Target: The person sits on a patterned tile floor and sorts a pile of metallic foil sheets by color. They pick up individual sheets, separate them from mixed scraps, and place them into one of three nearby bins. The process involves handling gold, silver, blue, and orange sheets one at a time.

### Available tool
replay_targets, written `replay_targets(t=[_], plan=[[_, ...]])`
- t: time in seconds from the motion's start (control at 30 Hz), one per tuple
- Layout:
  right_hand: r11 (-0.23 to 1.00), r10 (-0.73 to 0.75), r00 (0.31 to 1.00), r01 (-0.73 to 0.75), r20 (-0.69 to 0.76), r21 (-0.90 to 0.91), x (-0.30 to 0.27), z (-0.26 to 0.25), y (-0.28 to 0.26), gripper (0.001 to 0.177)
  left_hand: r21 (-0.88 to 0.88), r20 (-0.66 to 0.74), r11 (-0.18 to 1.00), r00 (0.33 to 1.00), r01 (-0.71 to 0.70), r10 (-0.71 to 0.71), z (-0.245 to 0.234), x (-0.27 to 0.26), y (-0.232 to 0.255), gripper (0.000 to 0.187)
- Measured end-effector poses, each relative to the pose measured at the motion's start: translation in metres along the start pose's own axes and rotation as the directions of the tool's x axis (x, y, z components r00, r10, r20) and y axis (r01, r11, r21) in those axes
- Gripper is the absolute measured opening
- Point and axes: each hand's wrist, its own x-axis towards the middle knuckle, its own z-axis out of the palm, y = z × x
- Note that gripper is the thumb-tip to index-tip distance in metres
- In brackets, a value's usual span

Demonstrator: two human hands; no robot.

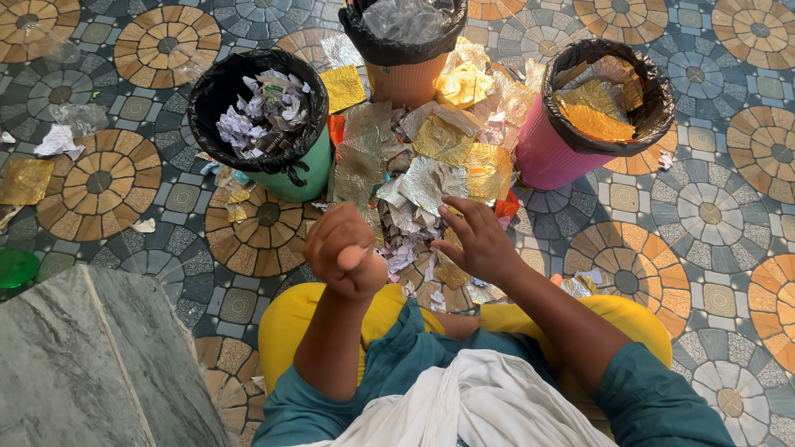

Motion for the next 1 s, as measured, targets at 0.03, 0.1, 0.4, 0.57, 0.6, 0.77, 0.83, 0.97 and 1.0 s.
replay_targets(t=[0.03, 0.1, 0.4, 0.57, 0.6, 0.77, 0.83, 0.97, 1.0], plan=[[1.0, 0.011, 1.0, -0.011, -0.009, 0.014, 0.0, 0.001, 0.001, 0.072, 0.021, -0.063, 0.997, 0.996, -0.068, 0.069, -0.007, 0.005, 0.003, 0.055], [1.0, 0.02, 1.0, -0.02, -0.007, 0.005, 0.0, 0.002, 0.004, 0.071, 0.084, -0.186, 0.982, 0.966, -0.168, 0.182, -0.021, 0.007, -0.005, 0.055], [0.994, 0.109, 0.989, -0.107, 0.098, -0.031, -0.001, 0.007, 0.007, 0.072, 0.83, -0.053, 0.517, 0.953, 0.208, -0.298, -0.076, -0.012, -0.157, 0.049], [0.982, 0.19, 0.971, -0.187, 0.143, -0.037, -0.006, 0.012, 0.021, 0.074, 0.617, -0.3, 0.609, 0.864, 0.499, -0.404, -0.082, -0.02, -0.15, 0.037], [0.975, 0.224, 0.962, -0.219, 0.154, -0.047, -0.008, 0.014, 0.025, 0.074, 0.586, -0.29, 0.64, 0.866, 0.497, -0.408, -0.077, -0.019, -0.145, 0.033], [0.928, 0.372, 0.89, -0.356, 0.265, -0.107, -0.026, 0.028, 0.057, 0.056, 0.435, -0.015, 0.747, 0.834, 0.502, -0.552, -0.041, -0.02, -0.128, 0.02], [0.854, 0.513, 0.761, -0.498, 0.396, -0.149, -0.038, 0.037, 0.074, 0.036, 0.502, 0.134, 0.727, 0.788, 0.469, -0.601, -0.023, -0.031, -0.128, 0.028], [0.759, 0.56, 0.389, -0.595, 0.732, -0.264, -0.071, 0.065, 0.107, 0.024, 0.689, 0.441, 0.658, 0.544, 0.305, -0.714, -0.008, -0.087, -0.159, 0.037], [0.734, 0.527, 0.258, -0.619, 0.809, -0.281, -0.083, 0.074, 0.112, 0.024, 0.786, 0.47, 0.559, 0.333, 0.265, -0.818, -0.009, -0.109, -0.172, 0.04]])
